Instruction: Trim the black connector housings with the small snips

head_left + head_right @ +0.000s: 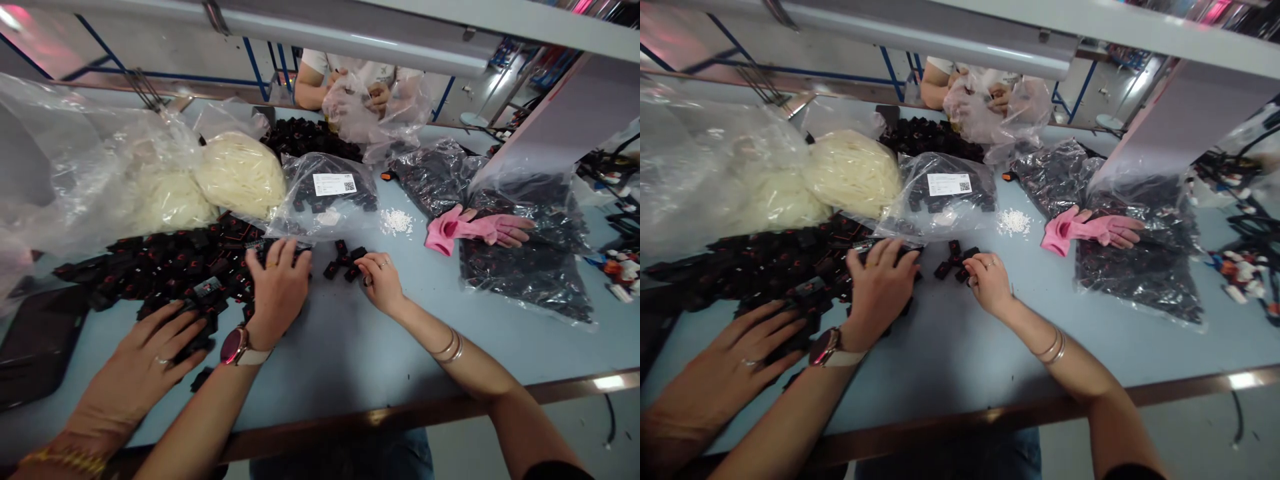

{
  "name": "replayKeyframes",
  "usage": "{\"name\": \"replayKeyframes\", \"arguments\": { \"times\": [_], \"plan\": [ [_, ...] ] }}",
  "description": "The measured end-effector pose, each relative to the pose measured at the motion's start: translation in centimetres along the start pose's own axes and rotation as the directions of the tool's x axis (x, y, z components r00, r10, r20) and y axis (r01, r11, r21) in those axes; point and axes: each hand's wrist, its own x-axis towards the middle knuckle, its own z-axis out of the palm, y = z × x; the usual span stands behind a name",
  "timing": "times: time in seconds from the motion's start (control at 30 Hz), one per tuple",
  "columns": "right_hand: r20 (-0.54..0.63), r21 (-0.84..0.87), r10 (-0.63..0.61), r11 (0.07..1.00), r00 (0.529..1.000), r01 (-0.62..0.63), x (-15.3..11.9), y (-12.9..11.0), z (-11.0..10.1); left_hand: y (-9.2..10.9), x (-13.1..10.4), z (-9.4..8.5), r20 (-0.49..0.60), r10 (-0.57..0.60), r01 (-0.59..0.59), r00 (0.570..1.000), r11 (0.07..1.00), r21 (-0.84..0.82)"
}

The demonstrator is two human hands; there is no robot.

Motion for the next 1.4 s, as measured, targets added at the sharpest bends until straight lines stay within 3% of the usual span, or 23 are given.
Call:
{"name": "replayKeyframes", "arguments": {
  "times": [0.1,0.17,0.33,0.47,0.63,0.73,0.83,0.93,1.07,1.2,1.4],
  "plan": [
    [0.047,-0.008,0.013,1.000,0.999,-0.013,-0.1,-0.1,0.0,1.2,-0.2,0.5,0.071,0.147,-0.149,0.987,0.988,0.027],
    [0.056,-0.002,0.030,1.000,0.998,-0.030,-0.1,-0.1,0.0,1.7,-0.4,1.0,0.094,0.185,-0.186,0.978,0.983,-0.004],
    [0.018,0.026,0.078,0.997,0.997,-0.079,-0.2,0.2,0.1,2.1,-0.5,1.0,0.061,0.139,-0.136,0.988,0.989,-0.058],
    [0.030,0.033,0.098,0.995,0.995,-0.099,-0.3,0.1,0.0,2.3,-0.6,0.8,0.012,0.134,-0.129,0.991,0.973,-0.193],
    [0.047,-0.022,0.184,0.983,0.982,-0.183,0.5,0.0,-0.8,2.7,-1.0,1.4,0.157,0.276,-0.200,0.948,0.904,-0.379],
    [0.013,-0.093,0.308,0.948,0.951,-0.306,1.8,1.5,-2.0,2.8,-1.1,1.9,0.236,0.314,-0.210,0.919,0.900,-0.381],
    [-0.024,-0.223,0.479,0.853,0.878,-0.471,3.2,3.9,-3.9,2.8,-1.1,2.1,0.278,0.309,-0.197,0.909,0.910,-0.365],
    [-0.037,-0.383,0.583,0.742,0.811,-0.551,4.1,6.1,-6.2,2.9,-1.0,1.8,0.298,0.307,-0.203,0.904,0.921,-0.333],
    [0.015,-0.493,0.643,0.671,0.766,-0.554,4.5,7.7,-8.2,3.2,-1.0,1.5,0.314,0.304,-0.205,0.899,0.928,-0.311],
    [0.076,-0.533,0.673,0.651,0.736,-0.540,4.3,8.4,-8.3,3.1,-1.1,1.8,0.316,0.298,-0.195,0.901,0.928,-0.318],
    [0.123,-0.531,0.648,0.683,0.752,-0.502,4.2,8.6,-7.5,3.0,-1.2,2.1,0.310,0.313,-0.221,0.898,0.929,-0.297]
  ]
}}
